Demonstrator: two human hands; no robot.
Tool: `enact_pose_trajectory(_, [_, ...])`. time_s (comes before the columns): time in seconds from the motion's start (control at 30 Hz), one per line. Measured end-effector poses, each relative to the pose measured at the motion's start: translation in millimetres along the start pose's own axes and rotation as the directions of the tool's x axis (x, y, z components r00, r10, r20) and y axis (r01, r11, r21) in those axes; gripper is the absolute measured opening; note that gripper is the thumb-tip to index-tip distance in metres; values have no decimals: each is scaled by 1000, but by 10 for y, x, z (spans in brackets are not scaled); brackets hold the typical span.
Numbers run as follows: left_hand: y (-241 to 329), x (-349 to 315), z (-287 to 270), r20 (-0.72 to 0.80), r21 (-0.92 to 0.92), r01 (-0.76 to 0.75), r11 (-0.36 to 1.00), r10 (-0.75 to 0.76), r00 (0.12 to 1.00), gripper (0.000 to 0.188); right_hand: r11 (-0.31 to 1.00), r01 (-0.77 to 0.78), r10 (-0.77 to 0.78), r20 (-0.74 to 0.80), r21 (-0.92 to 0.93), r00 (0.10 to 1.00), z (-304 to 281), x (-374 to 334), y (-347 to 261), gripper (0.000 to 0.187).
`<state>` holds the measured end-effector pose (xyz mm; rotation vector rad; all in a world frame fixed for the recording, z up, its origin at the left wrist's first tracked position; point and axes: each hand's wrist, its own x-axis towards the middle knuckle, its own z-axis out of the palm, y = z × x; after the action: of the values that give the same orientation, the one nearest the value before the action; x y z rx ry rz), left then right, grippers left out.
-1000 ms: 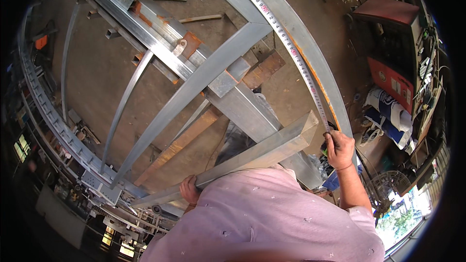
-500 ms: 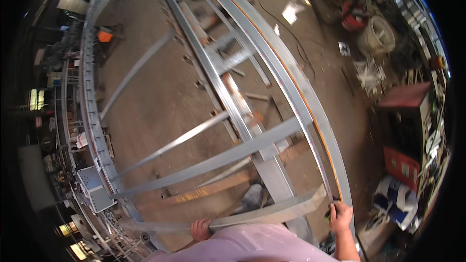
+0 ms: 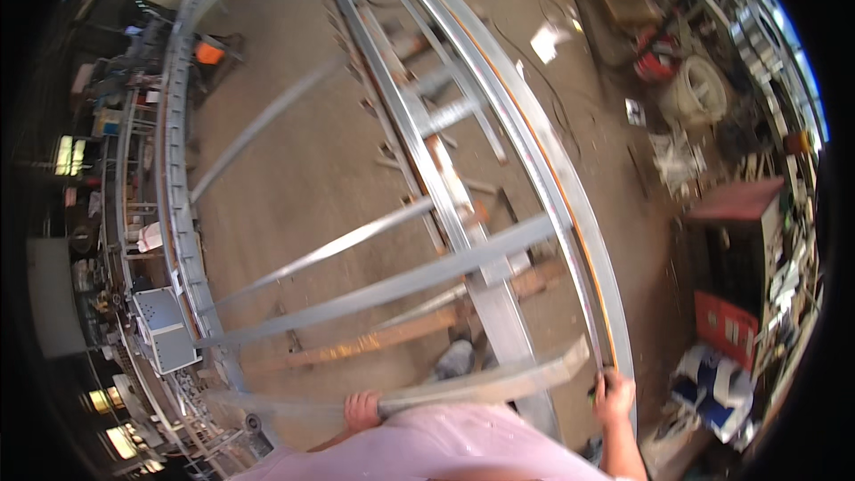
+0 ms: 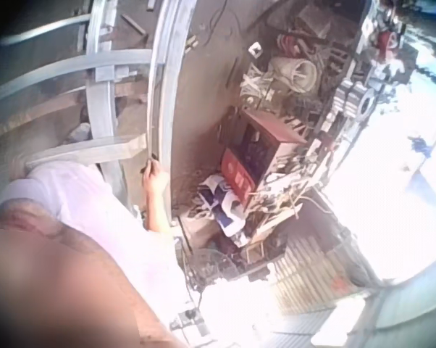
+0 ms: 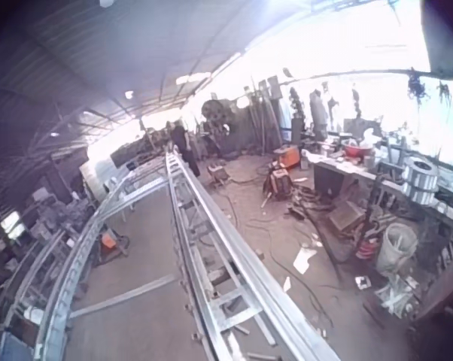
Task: The person uses a tape measure to measure various sections of a large metal frame structure on the workshop floor. They repeatedly extend and retract the tape, aligning it along different beams and cross members to record dimensions.
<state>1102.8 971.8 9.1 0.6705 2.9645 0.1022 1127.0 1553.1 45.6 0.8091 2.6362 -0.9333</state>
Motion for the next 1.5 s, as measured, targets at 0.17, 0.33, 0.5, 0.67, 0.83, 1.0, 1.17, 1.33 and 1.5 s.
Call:
enact_pose_trajectory(0.17, [-129,-132,200,109,-34,26,999,-22,994,36,996,-81,82,11,-44,997,82,10,36,13])
enact_pose_trajectory(0.33, [-28,4,6,141,-117,84,990,-67,988,36,996,-79,79,0,-50,997,35,80,-91,13])
enact_pose_trajectory(0.5, [-27,-6,-37,157,-115,99,989,-80,984,36,992,-106,107,9,-69,994,71,67,-101,15])
enact_pose_trajectory(0.67, [-72,-1,-36,179,-114,104,988,-83,980,34,986,-145,147,11,-76,989,91,52,-113,14])
enact_pose_trajectory(0.83, [-73,32,-62,188,-123,103,987,-79,979,33,976,-184,189,25,-118,982,120,10,-86,14])
enact_pose_trajectory(1.0, [-103,68,-74,195,-138,90,986,-62,979,33,969,-198,203,19,-145,979,143,15,-99,16])
enact_pose_trajectory(1.17, [-83,71,-68,179,-143,81,986,-55,982,34,968,-203,206,6,-146,979,151,18,-120,16])
enact_pose_trajectory(1.33, [-92,21,-69,181,-147,80,986,-53,982,34,971,-187,191,6,-151,982,149,42,-122,14])
enact_pose_trajectory(1.5, [-150,30,-50,196,-148,77,986,-47,979,33,968,-183,186,3,-169,983,174,16,-108,13])
